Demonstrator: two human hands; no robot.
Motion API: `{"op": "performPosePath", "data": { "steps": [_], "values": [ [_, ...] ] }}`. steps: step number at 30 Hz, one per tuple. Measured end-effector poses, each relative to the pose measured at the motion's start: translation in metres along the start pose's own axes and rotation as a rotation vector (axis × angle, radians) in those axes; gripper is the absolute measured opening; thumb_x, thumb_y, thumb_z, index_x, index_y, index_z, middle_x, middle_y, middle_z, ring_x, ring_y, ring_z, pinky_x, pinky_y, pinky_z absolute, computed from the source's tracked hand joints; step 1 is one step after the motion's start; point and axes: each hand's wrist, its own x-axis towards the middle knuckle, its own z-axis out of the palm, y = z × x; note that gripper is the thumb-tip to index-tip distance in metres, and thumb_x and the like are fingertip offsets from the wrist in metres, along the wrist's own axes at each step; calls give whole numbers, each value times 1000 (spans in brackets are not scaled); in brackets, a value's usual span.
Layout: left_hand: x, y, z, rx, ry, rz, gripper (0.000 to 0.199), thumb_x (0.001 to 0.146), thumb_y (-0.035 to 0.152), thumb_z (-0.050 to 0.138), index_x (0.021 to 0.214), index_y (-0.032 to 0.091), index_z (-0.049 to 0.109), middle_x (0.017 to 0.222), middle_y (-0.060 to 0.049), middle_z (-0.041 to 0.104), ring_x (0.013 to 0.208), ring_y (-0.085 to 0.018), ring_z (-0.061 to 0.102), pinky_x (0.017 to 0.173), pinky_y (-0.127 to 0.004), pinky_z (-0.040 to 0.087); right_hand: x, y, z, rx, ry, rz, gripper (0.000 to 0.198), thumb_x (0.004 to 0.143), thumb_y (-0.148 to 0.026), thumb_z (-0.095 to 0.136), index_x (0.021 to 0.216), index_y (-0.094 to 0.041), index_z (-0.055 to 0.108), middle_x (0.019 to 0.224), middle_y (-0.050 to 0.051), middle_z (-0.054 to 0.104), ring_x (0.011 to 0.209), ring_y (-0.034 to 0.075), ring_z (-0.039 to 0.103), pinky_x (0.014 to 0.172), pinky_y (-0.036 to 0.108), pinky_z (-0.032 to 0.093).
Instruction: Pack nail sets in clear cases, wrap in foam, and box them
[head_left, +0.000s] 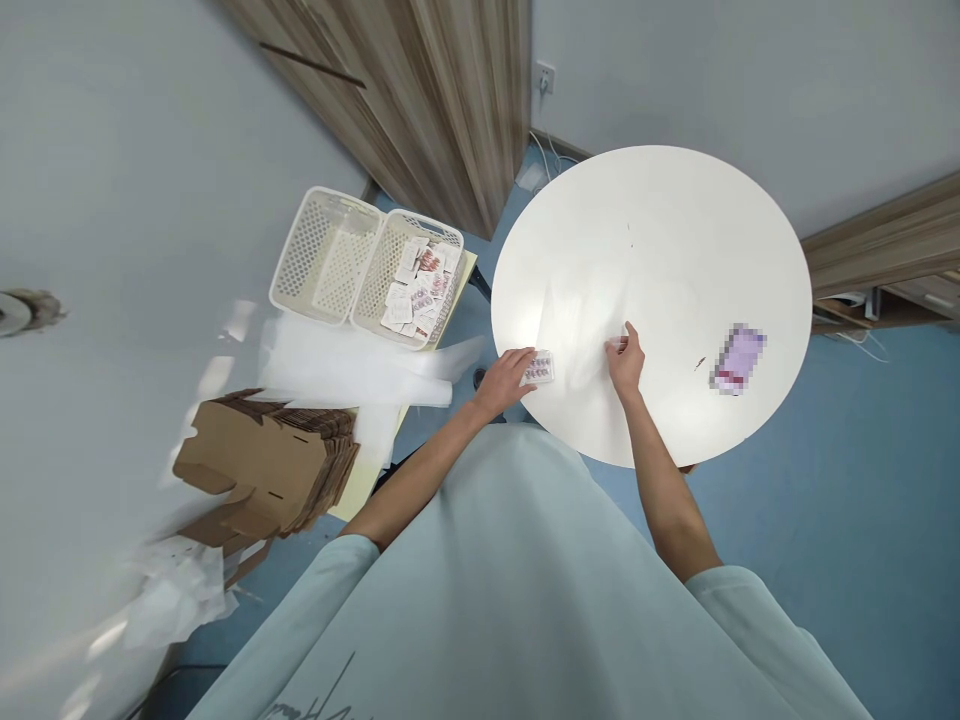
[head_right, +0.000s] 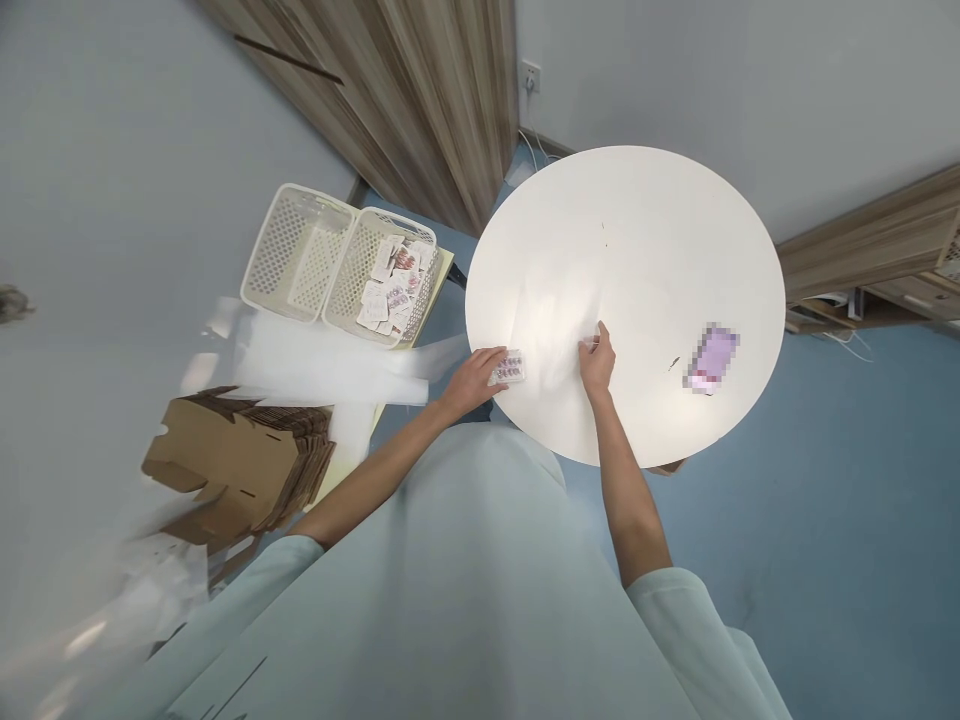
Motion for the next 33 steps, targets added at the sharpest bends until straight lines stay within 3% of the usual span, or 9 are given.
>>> {"op": "performPosePath", "data": {
  "steps": [5,11,16,20,24,29,33],
  "values": [
    [27,14,26,48,-119,99,69,91,23,73,154,14,48,159,-18,53,146,-33,48,124,-48,40,-15,-3,-1,-8,21,28,77,88,-40,66,158,-15,45,122,13,70,92,22,64,94,40,55],
    [31,9,45,62,-135,122,71,90,24,73,155,16,45,160,-19,51,148,-35,47,122,-52,42,-70,7,-11,-12,6,133,75,89,-49,64,154,-13,48,114,13,72,89,24,66,91,40,55],
    [23,0,47,27,-117,139,72,92,20,65,159,16,38,164,-20,46,152,-32,44,126,-52,39,-114,16,-17,18,-27,243,50,90,-49,60,128,-16,66,101,9,73,87,24,66,87,38,54],
    [21,0,43,-3,-121,136,71,93,17,60,160,15,37,163,-19,47,153,-30,43,128,-49,38,-130,10,-19,83,4,270,40,92,-53,59,109,-18,69,100,10,74,88,24,67,85,38,55],
    [24,3,38,-16,-142,128,74,92,17,60,162,17,36,163,-17,48,154,-30,43,129,-51,36,-140,-9,-18,72,25,175,39,99,-55,54,107,-20,69,100,10,75,87,24,67,82,37,55],
    [18,13,30,-59,-116,112,68,98,26,60,161,18,37,168,-17,41,156,-29,40,127,-48,39,-149,-40,-7,-37,-38,-71,39,107,-52,46,104,-22,70,109,10,71,94,23,67,79,34,53],
    [9,24,22,-160,-5,-88,47,108,38,48,151,19,52,156,-14,56,140,-26,58,116,-42,50,-148,-57,11,-115,-134,-172,36,110,-46,45,105,-23,72,107,8,69,95,22,66,74,32,49]
  ]
}}
